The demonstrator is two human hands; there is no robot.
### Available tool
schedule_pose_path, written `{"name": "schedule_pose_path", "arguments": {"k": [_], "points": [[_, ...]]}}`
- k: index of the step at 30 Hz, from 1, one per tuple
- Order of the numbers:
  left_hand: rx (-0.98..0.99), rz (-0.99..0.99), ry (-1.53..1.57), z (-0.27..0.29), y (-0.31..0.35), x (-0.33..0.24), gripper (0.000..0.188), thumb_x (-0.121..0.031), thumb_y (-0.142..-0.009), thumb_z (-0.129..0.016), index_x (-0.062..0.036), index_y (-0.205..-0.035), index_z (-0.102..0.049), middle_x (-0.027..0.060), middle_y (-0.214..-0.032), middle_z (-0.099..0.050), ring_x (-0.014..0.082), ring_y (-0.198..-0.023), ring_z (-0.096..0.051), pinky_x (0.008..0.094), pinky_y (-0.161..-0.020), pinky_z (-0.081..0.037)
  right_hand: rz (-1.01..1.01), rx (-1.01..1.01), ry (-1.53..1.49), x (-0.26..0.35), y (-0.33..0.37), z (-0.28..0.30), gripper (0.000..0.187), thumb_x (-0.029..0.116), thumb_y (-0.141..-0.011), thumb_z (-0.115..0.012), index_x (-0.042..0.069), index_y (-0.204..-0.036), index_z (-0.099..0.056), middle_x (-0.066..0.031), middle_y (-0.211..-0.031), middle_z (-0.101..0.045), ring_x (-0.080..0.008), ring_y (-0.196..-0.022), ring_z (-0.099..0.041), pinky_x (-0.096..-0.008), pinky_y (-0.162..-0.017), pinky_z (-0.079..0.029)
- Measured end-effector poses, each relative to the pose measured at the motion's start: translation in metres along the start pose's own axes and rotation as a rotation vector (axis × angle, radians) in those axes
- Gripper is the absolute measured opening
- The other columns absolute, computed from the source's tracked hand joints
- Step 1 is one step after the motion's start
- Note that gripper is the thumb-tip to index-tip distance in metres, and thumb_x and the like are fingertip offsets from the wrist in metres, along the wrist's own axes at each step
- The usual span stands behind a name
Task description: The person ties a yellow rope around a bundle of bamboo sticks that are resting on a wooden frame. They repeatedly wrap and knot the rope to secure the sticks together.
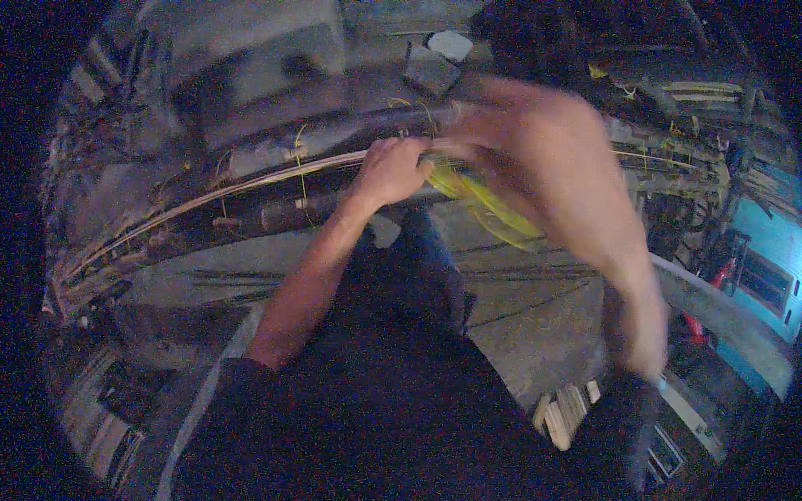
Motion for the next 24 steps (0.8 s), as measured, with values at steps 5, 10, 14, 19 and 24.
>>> {"name": "schedule_pose_path", "arguments": {"k": [5, 10, 14, 19, 24], "points": [[-0.115, 0.036, -0.013, -0.006, 0.0, -0.007, 0.025, -0.024, -0.086, -0.049, -0.0055, -0.08, -0.065, 0.0182, -0.076, -0.063, 0.0355, -0.074, -0.061, 0.0448, -0.07, -0.047, 0.203, -0.142, -0.361, -0.061, -0.112, -0.046, 0.031, 0.029, -0.089, -0.052, 0.0, -0.1, -0.057, -0.0117, -0.074, -0.058, -0.029, -0.071, -0.057, -0.0385, -0.067, -0.045], [-0.149, 0.049, -0.032, -0.008, -0.004, -0.017, 0.023, -0.021, -0.085, -0.049, -0.0046, -0.08, -0.064, 0.0198, -0.072, -0.062, 0.0368, -0.072, -0.06, 0.0451, -0.069, -0.047, -0.195, -0.001, -0.833, -0.12, -0.106, -0.147, 0.031, 0.03, -0.09, -0.047, 0.002, -0.098, -0.057, -0.008, -0.076, -0.056, -0.0187, -0.072, -0.055, -0.0333, -0.068, -0.045], [-0.137, 0.128, -0.045, -0.009, -0.001, -0.002, 0.023, -0.023, -0.086, -0.051, -0.0039, -0.082, -0.064, 0.0208, -0.075, -0.061, 0.0376, -0.073, -0.06, 0.0451, -0.065, -0.047, 0.067, -0.215, -0.997, -0.058, -0.003, -0.126, 0.021, 0.02, -0.09, -0.044, 0.003, -0.09, -0.054, -0.0051, -0.084, -0.055, -0.0154, -0.08, -0.055, -0.03, -0.071, -0.045], [-0.199, 0.066, 0.349, 0.003, -0.013, -0.035, 0.032, -0.028, -0.089, -0.051, -0.0007, -0.077, -0.061, 0.0144, -0.077, -0.064, 0.0277, -0.072, -0.063, 0.038, -0.065, -0.047, 0.17, 0.103, -0.588, -0.02, 0.03, -0.254, 0.022, 0.012, -0.072, -0.062, 0.008, -0.093, -0.058, -0.0107, -0.088, -0.057, -0.0294, -0.086, -0.055, -0.0411, -0.075, -0.048], [-0.018, 0.169, 0.543, 0.05, -0.098, -0.023, 0.033, -0.031, -0.091, -0.048, -0.0031, -0.077, -0.057, 0.0027, -0.07, -0.057, 0.0117, -0.064, -0.054, 0.0282, -0.062, -0.044, 0.025, -0.495, -0.409, -0.093, 0.049, -0.168, 0.026, 0.009, -0.062, -0.066, 0.007, -0.089, -0.062, -0.0077, -0.085, -0.057, -0.0297, -0.081, -0.054, -0.0396, -0.071, -0.047]]}}
Point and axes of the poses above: each hand's wrist, its own y-axis away from the middle knuckle, its own z-axis out of the back of the hand, x = y × z, the point moved 2 cm from there along -y, towards the middle knuckle
